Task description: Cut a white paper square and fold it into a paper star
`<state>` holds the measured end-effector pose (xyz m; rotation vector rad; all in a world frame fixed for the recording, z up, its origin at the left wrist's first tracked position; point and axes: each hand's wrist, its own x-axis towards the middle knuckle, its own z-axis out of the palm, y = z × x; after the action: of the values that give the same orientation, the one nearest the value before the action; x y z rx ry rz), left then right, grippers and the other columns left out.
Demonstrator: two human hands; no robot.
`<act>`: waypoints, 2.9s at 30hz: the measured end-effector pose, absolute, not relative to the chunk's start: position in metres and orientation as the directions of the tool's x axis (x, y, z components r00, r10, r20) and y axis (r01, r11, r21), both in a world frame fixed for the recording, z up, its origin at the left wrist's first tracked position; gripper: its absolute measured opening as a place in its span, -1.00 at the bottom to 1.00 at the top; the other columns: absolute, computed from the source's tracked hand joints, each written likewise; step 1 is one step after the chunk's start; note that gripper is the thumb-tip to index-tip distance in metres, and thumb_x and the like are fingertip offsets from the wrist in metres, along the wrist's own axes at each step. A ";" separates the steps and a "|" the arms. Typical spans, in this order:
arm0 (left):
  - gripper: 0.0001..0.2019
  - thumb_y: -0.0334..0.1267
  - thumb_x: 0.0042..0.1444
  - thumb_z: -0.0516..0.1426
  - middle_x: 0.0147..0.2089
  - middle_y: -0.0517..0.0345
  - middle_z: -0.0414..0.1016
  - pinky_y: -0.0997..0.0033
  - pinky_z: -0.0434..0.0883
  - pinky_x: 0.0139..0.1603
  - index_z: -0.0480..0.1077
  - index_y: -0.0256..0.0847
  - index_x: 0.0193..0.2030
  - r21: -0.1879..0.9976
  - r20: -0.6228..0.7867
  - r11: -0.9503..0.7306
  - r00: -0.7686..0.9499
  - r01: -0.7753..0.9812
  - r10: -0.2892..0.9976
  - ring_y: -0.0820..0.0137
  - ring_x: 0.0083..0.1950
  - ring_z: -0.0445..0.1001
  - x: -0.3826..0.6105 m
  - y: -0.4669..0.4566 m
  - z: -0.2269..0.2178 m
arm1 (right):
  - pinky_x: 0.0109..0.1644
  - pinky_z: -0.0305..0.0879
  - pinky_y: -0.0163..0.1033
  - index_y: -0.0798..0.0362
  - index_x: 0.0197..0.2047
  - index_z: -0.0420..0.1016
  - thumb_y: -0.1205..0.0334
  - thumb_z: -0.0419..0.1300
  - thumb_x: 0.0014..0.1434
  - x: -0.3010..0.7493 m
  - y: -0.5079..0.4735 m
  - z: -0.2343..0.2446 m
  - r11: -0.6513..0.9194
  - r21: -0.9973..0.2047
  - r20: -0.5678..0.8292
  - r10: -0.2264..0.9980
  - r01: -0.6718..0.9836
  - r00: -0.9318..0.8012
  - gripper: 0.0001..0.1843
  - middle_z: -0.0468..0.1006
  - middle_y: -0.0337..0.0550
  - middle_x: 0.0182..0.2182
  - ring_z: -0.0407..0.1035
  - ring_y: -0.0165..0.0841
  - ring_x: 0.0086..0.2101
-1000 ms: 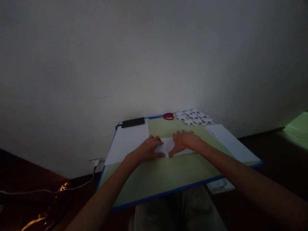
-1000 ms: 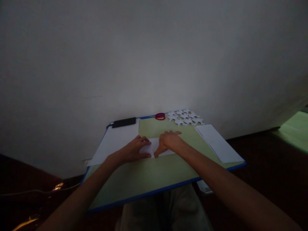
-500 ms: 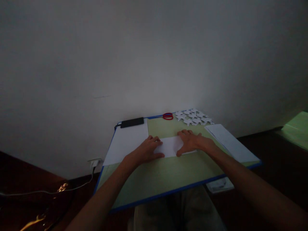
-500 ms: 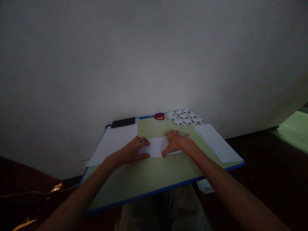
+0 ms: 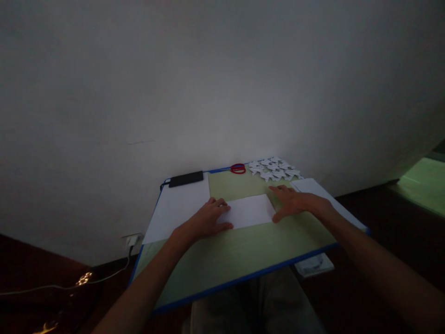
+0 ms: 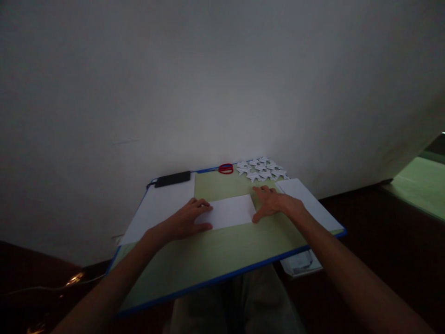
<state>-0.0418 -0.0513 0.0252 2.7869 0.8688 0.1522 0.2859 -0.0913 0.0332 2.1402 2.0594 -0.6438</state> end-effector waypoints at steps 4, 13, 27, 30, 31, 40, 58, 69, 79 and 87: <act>-0.52 -0.06 0.25 0.27 0.22 -0.15 0.45 0.03 0.37 0.25 0.45 -0.27 0.22 0.226 0.019 -0.796 0.814 0.562 0.580 0.06 0.18 0.36 -0.042 -0.052 0.026 | 0.39 0.12 0.28 0.16 0.58 -0.17 -0.28 0.51 -0.26 0.294 -0.095 0.036 -0.077 -0.200 -0.390 0.921 0.977 -0.008 0.54 -0.02 0.41 0.49 -0.03 0.33 0.43; -0.50 -0.07 0.24 0.28 0.25 -0.15 0.44 0.01 0.36 0.31 0.44 -0.26 0.24 0.233 0.048 -0.790 0.805 0.567 0.591 0.06 0.23 0.34 -0.043 -0.051 0.020 | 0.30 0.24 0.31 0.13 0.57 -0.07 0.05 0.54 -0.23 0.301 -0.089 0.040 -0.034 -0.231 -0.341 0.939 0.972 -0.048 0.40 0.16 0.39 0.43 0.16 0.36 0.34; -0.49 -0.26 0.27 0.26 0.39 -0.26 0.27 -0.03 0.40 0.32 0.34 -0.25 0.34 0.209 0.147 -0.769 0.759 0.603 0.635 0.09 0.30 0.40 -0.045 -0.073 0.014 | 0.09 0.38 0.07 -0.06 0.28 0.46 0.44 0.17 0.34 0.224 -0.171 -0.019 0.585 -0.008 0.334 0.766 0.811 -0.550 -0.52 0.54 0.04 0.08 0.41 -0.09 0.05; -0.55 -0.35 0.27 0.25 0.33 -0.24 0.35 -0.11 0.42 0.24 0.39 -0.24 0.29 0.088 0.161 -0.791 0.775 0.605 0.611 0.03 0.29 0.38 -0.038 -0.083 0.022 | 0.07 0.37 0.07 -0.05 0.28 0.44 0.42 0.23 0.33 0.224 -0.172 -0.021 0.571 0.076 0.346 0.754 0.818 -0.558 -0.51 0.54 0.05 0.11 0.41 -0.06 0.05; -0.60 -0.37 0.29 0.23 0.27 -0.19 0.40 -0.13 0.42 0.20 0.43 -0.21 0.25 0.037 0.169 -0.802 0.788 0.596 0.593 0.01 0.25 0.39 -0.034 -0.087 0.024 | 0.06 0.37 0.06 -0.05 0.28 0.44 0.42 0.24 0.32 0.224 -0.172 -0.020 0.568 0.089 0.346 0.753 0.818 -0.560 -0.51 0.54 0.05 0.12 0.41 -0.05 0.05; -0.76 -0.40 0.35 0.09 0.00 -0.04 0.51 0.10 0.46 0.03 0.49 -0.22 0.08 -0.016 0.201 -0.889 0.872 0.459 0.446 0.17 -0.02 0.40 -0.015 -0.121 0.014 | 0.04 0.31 0.01 -0.08 0.31 0.39 0.30 0.26 0.36 0.222 -0.168 -0.018 0.561 0.132 0.359 0.741 0.817 -0.567 -0.52 0.55 -0.03 0.07 0.41 -0.09 0.02; -0.89 -0.41 0.34 0.11 -0.11 -0.04 0.52 0.16 0.51 0.06 0.46 -0.29 -0.07 -0.075 0.129 -0.940 0.938 0.332 0.321 0.18 -0.04 0.43 -0.036 -0.110 0.021 | -0.03 0.30 -0.07 -0.10 0.22 0.48 0.30 0.29 0.35 0.229 -0.161 -0.019 0.611 0.172 0.397 0.674 0.772 -0.622 -0.60 0.58 -0.04 0.00 0.41 -0.14 -0.05; -0.90 -0.41 0.36 0.10 -0.17 -0.03 0.52 0.17 0.48 0.06 0.46 -0.29 -0.12 -0.109 0.112 -0.948 0.951 0.301 0.289 0.20 -0.09 0.43 -0.033 -0.105 0.025 | -0.04 0.35 -0.07 -0.07 0.23 0.49 0.31 0.29 0.34 0.229 -0.160 -0.016 0.631 0.176 0.380 0.664 0.756 -0.643 -0.59 0.58 -0.03 -0.01 0.43 -0.14 -0.07; -0.91 -0.45 0.32 0.13 -0.20 0.00 0.52 0.21 0.46 0.00 0.47 -0.28 -0.18 -0.153 0.074 -0.928 0.941 0.339 0.331 0.21 -0.12 0.42 -0.052 -0.112 0.035 | 0.03 0.34 -0.03 -0.11 0.27 0.47 0.31 0.30 0.33 0.230 -0.161 -0.024 0.613 0.105 0.381 0.702 0.783 -0.601 -0.54 0.56 -0.04 0.03 0.40 -0.11 0.00; -0.90 -0.47 0.31 0.13 -0.22 0.02 0.51 0.19 0.44 0.04 0.44 -0.25 -0.21 -0.184 0.065 -0.919 0.937 0.349 0.343 0.22 -0.13 0.42 -0.064 -0.113 0.038 | 0.02 0.32 -0.06 -0.08 0.26 0.50 0.39 0.26 0.32 0.231 -0.160 -0.025 0.624 0.085 0.413 0.687 0.777 -0.598 -0.54 0.58 -0.01 0.00 0.40 -0.14 -0.01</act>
<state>-0.0638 -0.1126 0.0383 3.2818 0.5912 0.0533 0.2308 -0.1604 -0.0251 1.4660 3.1335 0.4576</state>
